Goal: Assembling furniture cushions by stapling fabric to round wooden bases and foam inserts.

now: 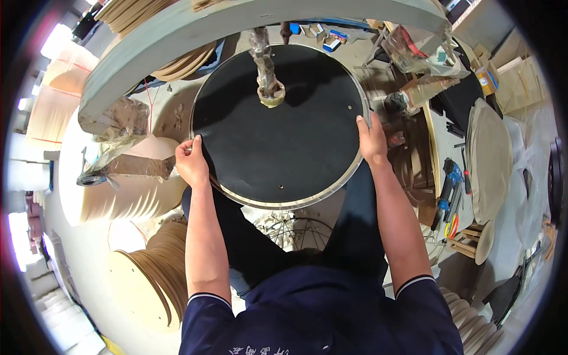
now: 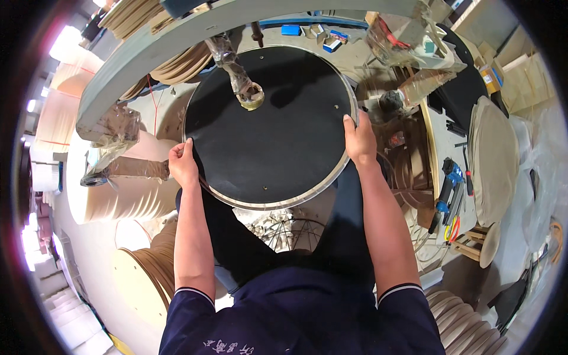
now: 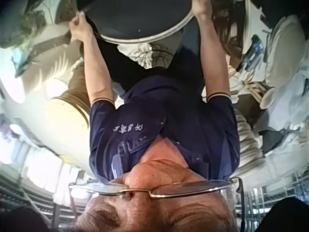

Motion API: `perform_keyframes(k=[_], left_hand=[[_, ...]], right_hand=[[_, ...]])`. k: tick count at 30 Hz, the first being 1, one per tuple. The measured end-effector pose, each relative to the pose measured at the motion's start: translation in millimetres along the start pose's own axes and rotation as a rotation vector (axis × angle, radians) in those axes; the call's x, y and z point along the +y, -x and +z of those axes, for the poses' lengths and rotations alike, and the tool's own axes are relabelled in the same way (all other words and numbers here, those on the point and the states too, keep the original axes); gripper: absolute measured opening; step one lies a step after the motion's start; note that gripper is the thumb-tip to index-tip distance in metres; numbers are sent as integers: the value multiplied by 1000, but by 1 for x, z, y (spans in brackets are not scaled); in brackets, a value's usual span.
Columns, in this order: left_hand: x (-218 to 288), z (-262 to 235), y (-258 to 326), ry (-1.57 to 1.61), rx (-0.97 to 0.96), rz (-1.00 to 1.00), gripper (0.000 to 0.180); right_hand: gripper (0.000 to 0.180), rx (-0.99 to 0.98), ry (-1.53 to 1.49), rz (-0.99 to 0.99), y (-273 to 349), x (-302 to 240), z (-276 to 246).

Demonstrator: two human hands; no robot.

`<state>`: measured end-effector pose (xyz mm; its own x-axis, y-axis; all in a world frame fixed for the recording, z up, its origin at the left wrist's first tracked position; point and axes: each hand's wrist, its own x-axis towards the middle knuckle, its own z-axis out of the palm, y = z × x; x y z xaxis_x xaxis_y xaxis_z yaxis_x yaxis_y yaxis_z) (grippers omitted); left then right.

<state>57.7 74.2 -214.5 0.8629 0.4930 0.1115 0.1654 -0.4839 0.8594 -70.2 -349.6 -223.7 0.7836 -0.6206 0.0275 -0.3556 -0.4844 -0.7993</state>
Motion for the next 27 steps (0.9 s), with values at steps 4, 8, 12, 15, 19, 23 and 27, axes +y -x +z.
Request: perform_keyframes(k=[4, 8, 12, 15, 19, 23, 27], left_hand=[[5, -1, 5, -42, 11, -9, 34], [9, -6, 13, -65, -5, -57, 39], [0, -10, 15, -80, 25, -37, 38], [-4, -6, 18, -91, 25, -33, 38], [-4, -11, 17, -117, 29, -40, 38], [5, -18, 29, -232, 76, 312, 33], [57, -30, 111, -193, -428, 981, 28]], right_hand=[[49, 0, -12, -18, -3, 0, -1], [50, -6, -9, -31, -8, -1, -2], [52, -46, -13, -27, -11, -5, -2], [53, -46, -4, -43, -17, 3, -3], [54, -56, -19, -28, -17, 0, 0], [54, -52, -31, -45, -21, 4, 3], [52, -3, -15, -72, -28, 15, 6]])
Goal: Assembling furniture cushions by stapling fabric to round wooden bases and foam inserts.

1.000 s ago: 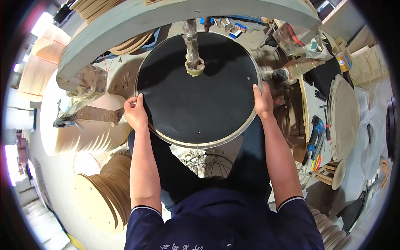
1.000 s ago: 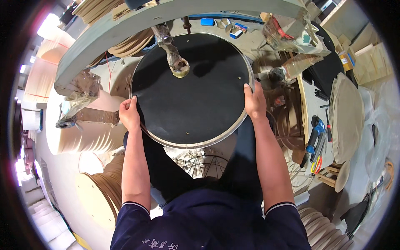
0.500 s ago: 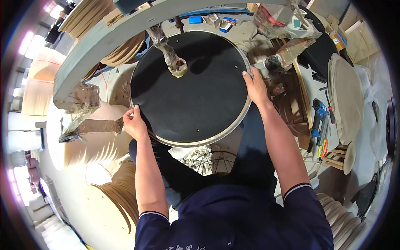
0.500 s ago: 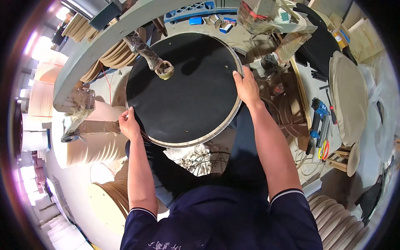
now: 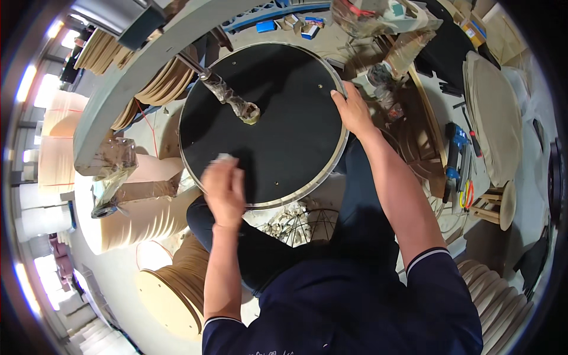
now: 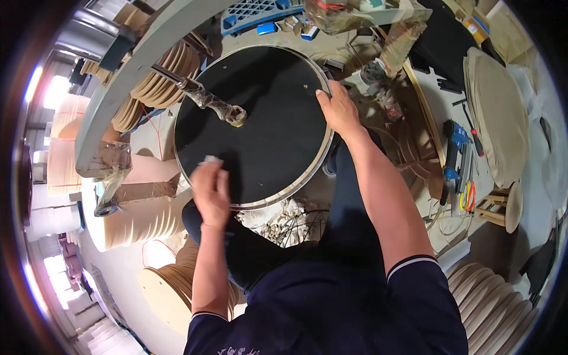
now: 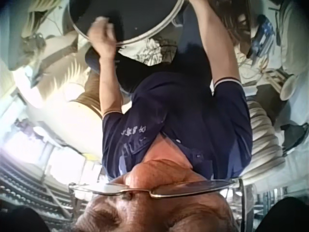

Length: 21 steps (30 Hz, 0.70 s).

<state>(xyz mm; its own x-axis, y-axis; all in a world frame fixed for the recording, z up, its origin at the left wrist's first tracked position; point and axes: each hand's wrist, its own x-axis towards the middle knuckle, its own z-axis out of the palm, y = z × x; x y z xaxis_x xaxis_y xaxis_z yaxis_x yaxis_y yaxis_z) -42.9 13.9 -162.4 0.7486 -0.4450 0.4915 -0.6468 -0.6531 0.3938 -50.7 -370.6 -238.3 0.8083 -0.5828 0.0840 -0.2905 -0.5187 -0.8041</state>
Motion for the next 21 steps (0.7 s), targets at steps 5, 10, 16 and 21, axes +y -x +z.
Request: perform_keyframes(k=[5, 10, 16, 21], left_hand=[[61, 17, 25, 60, -440, 264, 56], [45, 18, 52, -138, -453, 369, 67], [50, 31, 65, -211, -457, 338, 62], [77, 39, 50, -170, -407, 285, 55]], right_hand=[[43, -83, 99, 63, -13, -1, -28], [53, -64, 110, 146, -4, -36, -12], [55, 279, 225, -112, 43, 9, -67], [34, 608, 820, -215, 87, 62, -216]])
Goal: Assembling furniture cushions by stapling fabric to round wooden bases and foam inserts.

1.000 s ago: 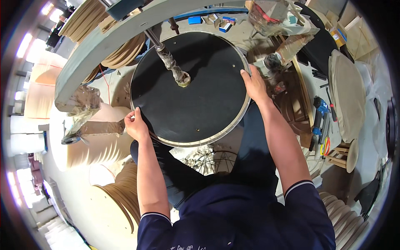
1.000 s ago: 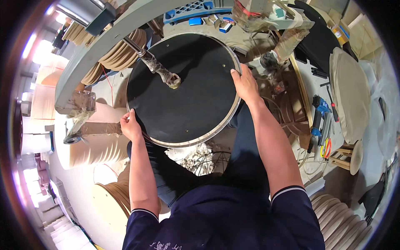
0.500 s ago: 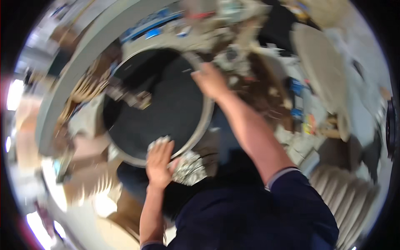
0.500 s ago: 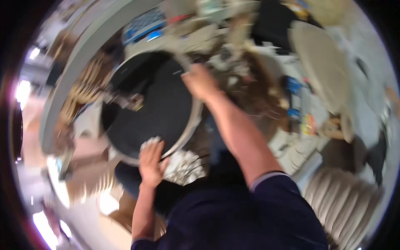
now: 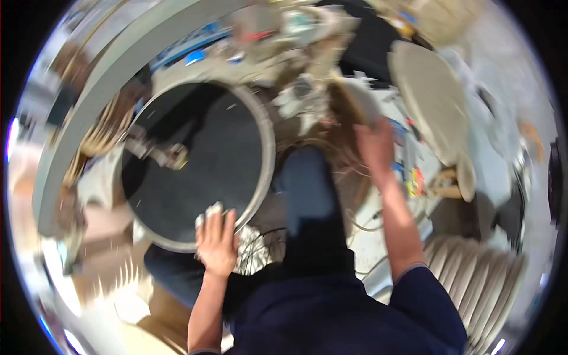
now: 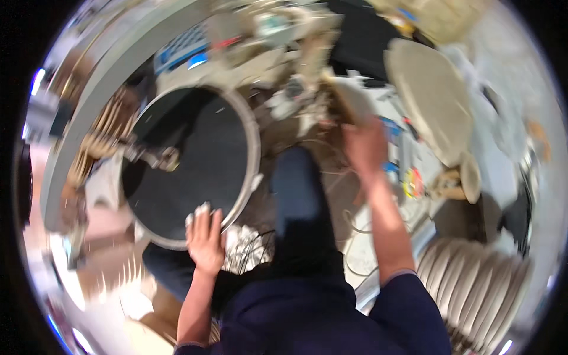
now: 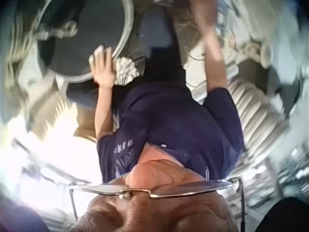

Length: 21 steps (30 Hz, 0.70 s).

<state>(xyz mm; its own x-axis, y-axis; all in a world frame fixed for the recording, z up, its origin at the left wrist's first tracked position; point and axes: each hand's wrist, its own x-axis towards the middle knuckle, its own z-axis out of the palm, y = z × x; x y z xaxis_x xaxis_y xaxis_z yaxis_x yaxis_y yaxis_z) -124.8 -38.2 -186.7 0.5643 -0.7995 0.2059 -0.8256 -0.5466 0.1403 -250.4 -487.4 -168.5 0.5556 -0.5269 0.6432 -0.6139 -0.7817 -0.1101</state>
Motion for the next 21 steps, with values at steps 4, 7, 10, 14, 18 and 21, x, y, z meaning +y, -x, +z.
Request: perform_keyframes(k=[4, 7, 10, 14, 18, 21], left_hand=[[18, 10, -13, 43, 77, -60, 59], [22, 6, -8, 52, 73, -123, 58], [26, 6, -1, 71, 100, -139, 58], [26, 11, 3, 74, 123, -126, 58], [26, 15, 3, 105, 176, -94, 56], [24, 19, 7, 156, 218, -90, 55]], right_hand=[[83, -300, 189, 362, 37, 89, -15], [89, -539, 171, 438, 54, 93, 0], [91, -589, 168, 450, 48, 92, 9], [86, -690, 70, 480, 30, 115, 11], [50, -668, -144, 462, 28, 154, 7], [35, -666, -563, 762, 21, 134, -18]])
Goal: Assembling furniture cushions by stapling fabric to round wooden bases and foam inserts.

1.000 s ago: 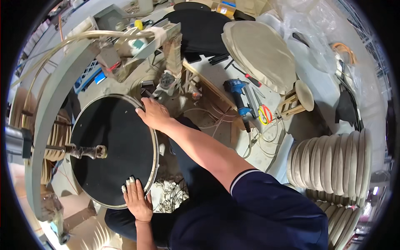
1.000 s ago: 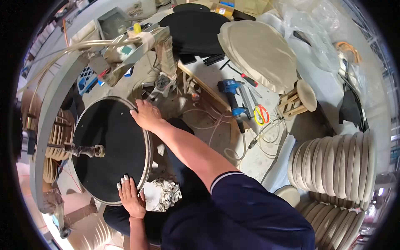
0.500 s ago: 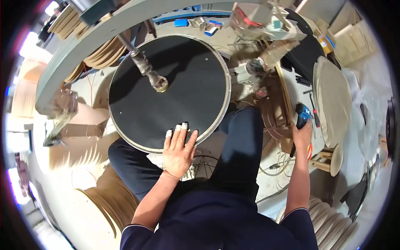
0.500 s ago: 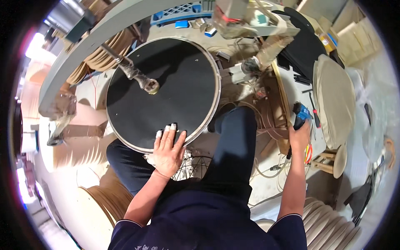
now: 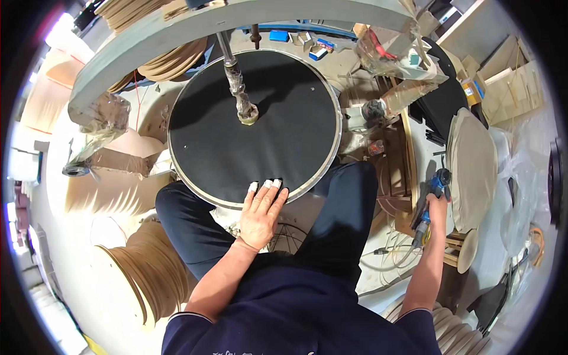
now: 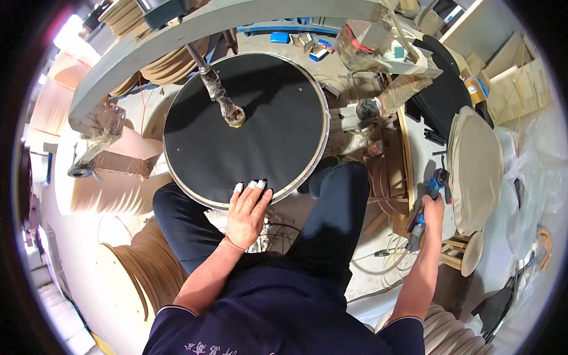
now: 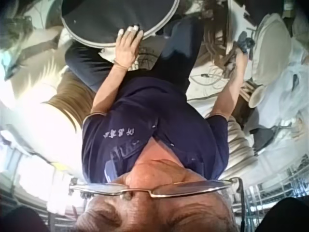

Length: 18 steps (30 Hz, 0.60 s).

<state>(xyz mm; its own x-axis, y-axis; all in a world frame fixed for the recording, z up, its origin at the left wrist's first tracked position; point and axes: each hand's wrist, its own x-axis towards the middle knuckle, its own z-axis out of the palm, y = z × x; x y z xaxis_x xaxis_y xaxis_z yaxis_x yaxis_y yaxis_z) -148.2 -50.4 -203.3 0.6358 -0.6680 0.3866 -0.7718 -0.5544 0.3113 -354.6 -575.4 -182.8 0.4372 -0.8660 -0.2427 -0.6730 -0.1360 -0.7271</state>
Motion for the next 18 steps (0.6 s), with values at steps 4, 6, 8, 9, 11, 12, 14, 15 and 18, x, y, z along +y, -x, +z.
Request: perform_keyframes(k=[4, 6, 8, 9, 11, 12, 14, 15, 18], left_hand=[[-2, 3, 7, 0, 30, 30, 56], [-5, 5, 9, 35, 25, 47, 57], [-5, 5, 9, 52, 37, 68, 58], [-5, 5, 9, 50, 37, 67, 58], [-5, 6, 9, 87, 60, 87, 57], [-6, 7, 8, 89, 62, 85, 57], [-7, 5, 8, 138, 83, 104, 57], [-6, 4, 6, 160, 102, 102, 53], [-8, 1, 5, 179, 134, 118, 48]], right_hand=[[17, -198, -208, -72, 91, -89, 34], [18, -373, -253, -147, 125, -110, 49], [13, -474, -409, -136, 166, -131, 75], [10, -564, -344, -118, 182, -149, 83], [10, -743, -390, -93, 202, -157, 104], [14, -758, -389, -115, 214, -165, 116], [14, -782, -173, -240, 228, -182, 136], [17, -837, -113, -156, 234, -188, 142], [38, -877, -46, -193, 240, -191, 159]])
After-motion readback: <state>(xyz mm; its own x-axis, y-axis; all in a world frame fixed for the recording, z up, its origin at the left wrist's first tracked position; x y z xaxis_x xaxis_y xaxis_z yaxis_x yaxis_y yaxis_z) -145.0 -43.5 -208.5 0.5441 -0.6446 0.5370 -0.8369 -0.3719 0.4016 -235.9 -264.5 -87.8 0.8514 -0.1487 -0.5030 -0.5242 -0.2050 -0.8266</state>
